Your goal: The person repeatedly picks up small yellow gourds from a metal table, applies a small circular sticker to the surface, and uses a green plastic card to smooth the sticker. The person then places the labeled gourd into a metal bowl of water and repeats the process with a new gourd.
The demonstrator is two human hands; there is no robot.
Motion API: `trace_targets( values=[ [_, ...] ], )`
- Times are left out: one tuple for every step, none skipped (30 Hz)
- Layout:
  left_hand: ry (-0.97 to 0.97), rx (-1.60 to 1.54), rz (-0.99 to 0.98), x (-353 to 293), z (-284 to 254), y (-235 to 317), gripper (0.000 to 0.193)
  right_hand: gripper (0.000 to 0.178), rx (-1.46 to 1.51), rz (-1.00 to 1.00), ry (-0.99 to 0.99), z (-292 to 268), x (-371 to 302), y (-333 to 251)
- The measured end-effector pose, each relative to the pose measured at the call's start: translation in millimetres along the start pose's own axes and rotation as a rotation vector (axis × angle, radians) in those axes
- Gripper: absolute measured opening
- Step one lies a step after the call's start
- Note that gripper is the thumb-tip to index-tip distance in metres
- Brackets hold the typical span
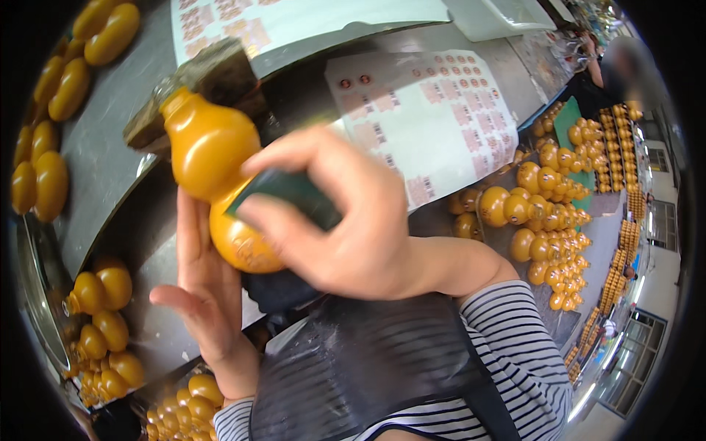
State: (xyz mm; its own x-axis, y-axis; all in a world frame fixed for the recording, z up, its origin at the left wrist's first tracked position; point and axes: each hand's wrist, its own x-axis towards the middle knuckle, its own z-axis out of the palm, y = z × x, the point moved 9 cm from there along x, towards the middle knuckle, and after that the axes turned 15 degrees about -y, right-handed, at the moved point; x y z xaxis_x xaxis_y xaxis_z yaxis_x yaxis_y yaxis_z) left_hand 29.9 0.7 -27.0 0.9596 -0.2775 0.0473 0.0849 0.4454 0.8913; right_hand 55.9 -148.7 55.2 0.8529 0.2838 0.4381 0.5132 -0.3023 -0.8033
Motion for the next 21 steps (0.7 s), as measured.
trace_targets(
  values=[
    [-0.033,-0.004,0.040,3,5,2,0.109,0.016,0.193,0.211,0.009,-12,-4,27],
    [-0.051,0.053,0.025,9,11,5,0.109,0.017,0.407,0.355,-0.011,-15,-13,57],
    [-0.032,0.043,0.009,9,9,3,0.108,0.018,0.633,0.494,-0.041,-9,-25,89],
    [-0.012,0.034,-0.010,10,5,1,0.108,0.019,0.585,0.484,-0.073,-11,-30,111],
    [0.009,0.022,-0.029,11,1,-1,0.108,0.019,0.535,0.475,-0.105,-14,-33,131],
    [-0.003,-0.015,-0.001,12,-1,0,0.103,0.018,0.748,0.575,-0.146,-10,-42,151],
    [0.019,0.008,0.006,11,-7,1,0.101,0.016,0.781,0.584,-0.134,-21,-43,170],
    [0.042,0.030,0.012,10,-15,1,0.098,0.013,0.684,0.649,-0.123,-44,-45,193],
    [0.067,0.052,0.015,9,-23,1,0.096,0.021,0.697,0.560,-0.087,-71,-39,214],
    [0.061,-0.010,0.064,9,-29,2,0.086,0.032,0.594,0.638,-0.133,-95,-34,233],
    [0.109,0.030,0.032,9,-36,1,0.087,0.035,0.248,0.609,-0.215,-113,-19,231],
    [0.157,0.070,0.000,10,-41,1,0.088,0.030,-0.101,0.551,-0.293,-118,-9,223],
    [0.205,0.109,-0.032,9,-46,0,0.089,0.026,-0.450,0.479,-0.363,-119,-1,216],
    [0.196,0.087,-0.013,9,-46,1,0.081,0.020,-0.653,0.403,-0.467,-111,2,219],
    [0.210,0.077,-0.010,10,-47,2,0.079,0.015,-0.855,0.320,-0.567,-103,0,228],
    [0.224,0.067,-0.006,10,-47,2,0.078,0.013,-1.057,0.230,-0.662,-96,-1,237],
    [0.240,0.056,0.002,9,-47,2,0.076,0.016,-1.014,0.242,-0.645,-100,6,245],
    [0.247,0.054,0.003,10,-46,3,0.075,0.021,-0.971,0.255,-0.629,-104,14,254],
    [0.253,0.052,0.005,12,-46,3,0.073,0.027,-0.928,0.268,-0.614,-109,21,262],
    [0.261,0.052,0.009,13,-45,5,0.072,0.029,-0.841,0.320,-0.571,-118,31,269],
    [0.257,0.061,0.017,14,-43,5,0.071,0.028,-0.840,0.351,-0.589,-119,37,276]
  ],
)
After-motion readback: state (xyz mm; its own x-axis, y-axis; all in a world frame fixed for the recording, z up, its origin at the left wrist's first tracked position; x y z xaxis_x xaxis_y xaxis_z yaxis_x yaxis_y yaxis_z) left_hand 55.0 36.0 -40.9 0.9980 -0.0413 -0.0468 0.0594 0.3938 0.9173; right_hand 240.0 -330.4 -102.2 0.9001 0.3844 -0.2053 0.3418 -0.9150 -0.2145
